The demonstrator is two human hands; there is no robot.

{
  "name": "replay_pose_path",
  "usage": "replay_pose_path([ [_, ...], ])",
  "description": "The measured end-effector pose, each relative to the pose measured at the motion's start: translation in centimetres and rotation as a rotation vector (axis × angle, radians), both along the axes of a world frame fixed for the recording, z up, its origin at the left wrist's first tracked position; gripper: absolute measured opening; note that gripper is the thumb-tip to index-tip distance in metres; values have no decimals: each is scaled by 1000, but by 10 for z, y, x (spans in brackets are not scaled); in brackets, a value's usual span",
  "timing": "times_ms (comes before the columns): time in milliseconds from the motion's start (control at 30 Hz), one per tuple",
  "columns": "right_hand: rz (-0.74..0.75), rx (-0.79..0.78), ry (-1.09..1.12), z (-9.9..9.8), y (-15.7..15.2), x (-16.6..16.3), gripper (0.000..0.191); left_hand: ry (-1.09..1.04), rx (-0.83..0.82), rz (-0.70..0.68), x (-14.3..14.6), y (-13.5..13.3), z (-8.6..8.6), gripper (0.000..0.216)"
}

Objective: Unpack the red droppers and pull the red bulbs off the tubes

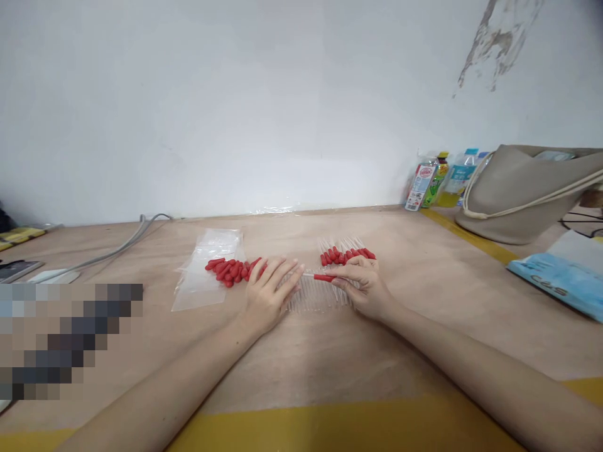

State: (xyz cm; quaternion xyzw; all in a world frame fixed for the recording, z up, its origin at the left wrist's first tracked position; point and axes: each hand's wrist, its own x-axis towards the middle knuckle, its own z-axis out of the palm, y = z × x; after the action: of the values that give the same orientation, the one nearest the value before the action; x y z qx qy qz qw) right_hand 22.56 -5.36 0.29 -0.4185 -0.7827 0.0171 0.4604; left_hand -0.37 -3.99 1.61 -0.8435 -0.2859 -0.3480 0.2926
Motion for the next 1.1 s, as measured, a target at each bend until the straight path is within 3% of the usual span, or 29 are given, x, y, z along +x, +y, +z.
replay_pose_path([
  [200, 10, 72, -161, 5, -7, -7, 20, 86, 11, -14, 6, -2, -4, 12],
  [300, -15, 191, -253, 4, -9, -15, 26, 84, -17, -49, 10, -4, -5, 11],
  [600, -32, 430, -406, -5, -5, -19, 12, 91, -166, -196, 11, -9, -4, 14],
  [1100, -54, 662, -543, -2, -3, -8, 16, 1, -323, -268, 6, -14, -3, 11],
])
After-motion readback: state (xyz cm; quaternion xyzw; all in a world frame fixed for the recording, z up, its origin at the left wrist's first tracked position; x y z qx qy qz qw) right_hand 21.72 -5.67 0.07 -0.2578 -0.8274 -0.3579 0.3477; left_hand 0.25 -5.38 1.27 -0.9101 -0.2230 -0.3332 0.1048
